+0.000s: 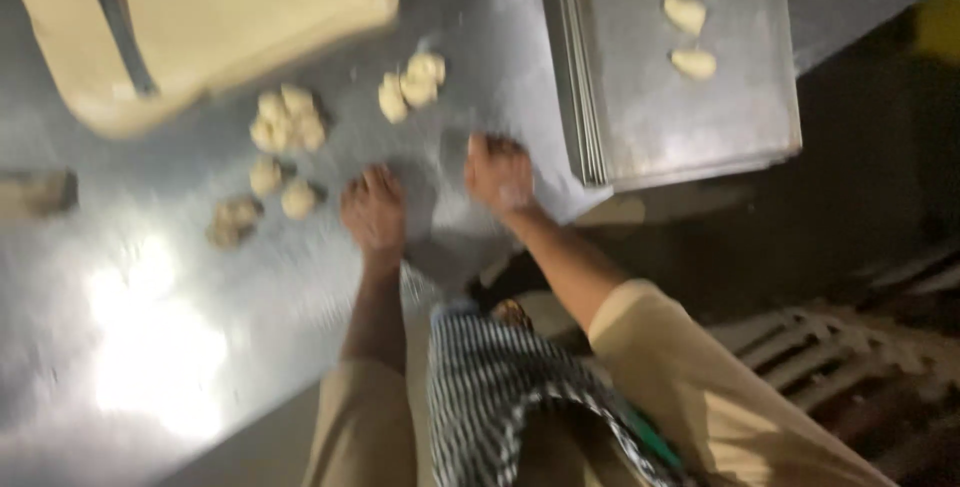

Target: Shaping small pieces of dough into rolls and placing them on a tray for baking.

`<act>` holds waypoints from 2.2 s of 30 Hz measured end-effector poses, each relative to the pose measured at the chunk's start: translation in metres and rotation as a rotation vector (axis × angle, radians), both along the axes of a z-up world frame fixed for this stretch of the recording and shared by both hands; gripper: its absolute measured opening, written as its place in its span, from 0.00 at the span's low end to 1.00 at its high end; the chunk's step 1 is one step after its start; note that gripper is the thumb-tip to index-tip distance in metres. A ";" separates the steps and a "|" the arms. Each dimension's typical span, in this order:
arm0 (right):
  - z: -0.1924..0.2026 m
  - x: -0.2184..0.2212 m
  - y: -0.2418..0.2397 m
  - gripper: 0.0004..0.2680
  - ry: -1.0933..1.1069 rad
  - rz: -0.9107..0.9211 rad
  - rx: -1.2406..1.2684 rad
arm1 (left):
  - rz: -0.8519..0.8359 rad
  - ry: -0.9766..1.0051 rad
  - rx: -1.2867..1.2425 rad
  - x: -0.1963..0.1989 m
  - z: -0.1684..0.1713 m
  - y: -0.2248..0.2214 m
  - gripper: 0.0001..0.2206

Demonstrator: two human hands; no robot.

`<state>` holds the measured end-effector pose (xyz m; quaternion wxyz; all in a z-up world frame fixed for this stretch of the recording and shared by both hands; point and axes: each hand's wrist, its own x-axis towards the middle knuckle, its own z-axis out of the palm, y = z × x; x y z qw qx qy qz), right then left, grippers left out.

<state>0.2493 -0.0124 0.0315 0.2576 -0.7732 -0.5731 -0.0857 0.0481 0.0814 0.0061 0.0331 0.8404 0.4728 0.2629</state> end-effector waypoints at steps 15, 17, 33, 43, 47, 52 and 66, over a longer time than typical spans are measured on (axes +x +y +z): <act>-0.021 0.015 0.020 0.02 -0.049 0.076 0.079 | 0.012 -0.048 0.119 0.024 -0.011 0.035 0.06; -0.020 0.003 0.007 0.02 0.007 0.080 0.002 | -0.012 -0.013 0.075 0.017 0.000 0.021 0.06; -0.033 0.009 0.020 0.18 0.112 0.057 0.030 | -0.070 -0.240 -0.162 0.029 0.020 0.019 0.24; -0.058 0.005 -0.028 0.20 0.279 -0.025 -0.021 | -0.157 -0.308 -0.213 0.012 0.017 -0.009 0.25; -0.031 0.011 0.003 0.19 0.316 -0.051 -0.013 | -0.183 -0.279 -0.235 0.032 0.011 0.023 0.24; -0.028 -0.025 -0.050 0.21 0.443 -0.100 -0.010 | -0.239 -0.330 -0.075 -0.010 -0.021 -0.010 0.26; -0.007 -0.001 -0.073 0.15 0.215 0.190 0.155 | -0.368 -0.145 0.067 -0.022 0.047 -0.026 0.14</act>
